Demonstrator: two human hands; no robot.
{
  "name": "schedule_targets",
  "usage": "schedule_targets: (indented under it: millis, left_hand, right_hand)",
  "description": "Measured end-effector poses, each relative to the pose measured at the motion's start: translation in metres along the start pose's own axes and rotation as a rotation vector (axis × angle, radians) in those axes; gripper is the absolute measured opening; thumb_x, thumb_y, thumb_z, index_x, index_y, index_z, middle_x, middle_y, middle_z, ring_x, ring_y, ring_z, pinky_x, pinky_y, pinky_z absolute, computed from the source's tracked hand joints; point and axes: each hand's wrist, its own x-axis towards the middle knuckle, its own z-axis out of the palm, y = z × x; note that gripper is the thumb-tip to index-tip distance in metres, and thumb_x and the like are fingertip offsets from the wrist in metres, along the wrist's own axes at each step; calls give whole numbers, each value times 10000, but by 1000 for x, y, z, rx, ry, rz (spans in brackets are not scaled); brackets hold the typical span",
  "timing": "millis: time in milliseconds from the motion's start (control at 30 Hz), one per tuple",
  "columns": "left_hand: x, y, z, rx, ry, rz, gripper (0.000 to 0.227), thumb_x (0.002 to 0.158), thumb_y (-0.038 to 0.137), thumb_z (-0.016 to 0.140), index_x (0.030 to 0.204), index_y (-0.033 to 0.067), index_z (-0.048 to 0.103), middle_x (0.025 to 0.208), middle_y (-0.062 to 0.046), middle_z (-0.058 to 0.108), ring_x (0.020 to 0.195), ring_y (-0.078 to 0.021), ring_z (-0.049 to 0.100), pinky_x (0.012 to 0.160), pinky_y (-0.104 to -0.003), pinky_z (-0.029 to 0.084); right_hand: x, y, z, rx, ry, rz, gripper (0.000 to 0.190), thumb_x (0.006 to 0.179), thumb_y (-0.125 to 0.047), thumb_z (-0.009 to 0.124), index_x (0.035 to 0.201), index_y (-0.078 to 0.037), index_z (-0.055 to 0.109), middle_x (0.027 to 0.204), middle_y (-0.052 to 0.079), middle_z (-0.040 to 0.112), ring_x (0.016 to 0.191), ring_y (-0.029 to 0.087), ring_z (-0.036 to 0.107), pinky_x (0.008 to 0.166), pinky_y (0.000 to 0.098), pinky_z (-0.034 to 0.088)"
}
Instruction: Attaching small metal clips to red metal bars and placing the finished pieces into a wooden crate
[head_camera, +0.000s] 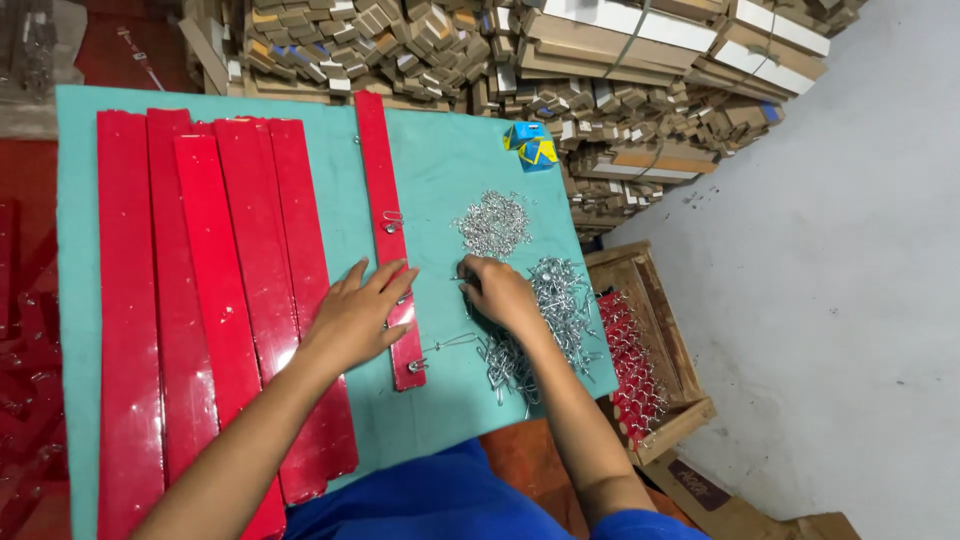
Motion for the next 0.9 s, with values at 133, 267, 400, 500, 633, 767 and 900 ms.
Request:
schedule_targets:
  millis: [133,267,400,500,633,767,900]
  left_hand:
    - [3,-3,-3,-54,-47,-3,736,872,280,731,1531,148,432,1602,-61,432,1432,-510,382,1096,-606,406]
    - [1,-9,2,-127,-73,36,709,863,282,756,1496,126,478,1549,-81,496,1441,-518,370,1096,-572,432]
    - [-1,-10,-4,-231,-96,73,683,867,241,774,1470,75,499,1522,-149,516,1436,-553,346,1103,-573,432]
    - [-6,-6,-7,-228,-123,74,665,881,247,767,1467,68,508,1482,-163,552,1424,-543,373,1110,-559,434]
    - [-9,-12,-6,-205,-113,135,629,899,313,752,1430,56,535,1447,-166,580,1388,-509,436,1167,-530,375]
    - [-7,-10,-2,-244,-108,167,584,918,272,728,1414,23,544,1410,-201,601,1347,-485,504,1186,-520,356]
    - [-8,-9,-7,-255,-86,185,546,938,244,702,1406,12,541,1393,-217,606,1311,-471,544,1186,-510,364]
  right_hand:
    - [16,11,3,141,44,-126,188,885,-213,726,1065,-189,678,1022,97,716,1035,400,714,872,529,595]
    - [12,2,-22,566,103,-229,101,942,-87,643,1035,-65,611,1013,193,691,887,376,731,847,489,592]
    - [47,-3,-35,757,140,-255,186,932,-72,728,999,-11,566,926,221,723,810,341,752,752,461,604]
    - [76,-12,-42,1043,55,-332,205,943,3,694,1028,3,506,942,141,696,808,211,729,781,343,639]
    - [112,-35,-41,1101,64,-408,429,932,16,723,1151,-52,361,941,161,664,800,243,752,789,333,662]
    - [138,-48,-38,892,105,-434,234,908,-68,772,1117,-80,667,943,113,728,808,174,766,818,327,640]
    - [143,-54,-45,670,165,-434,138,885,-73,780,1023,-90,771,911,154,758,827,262,776,812,391,629]
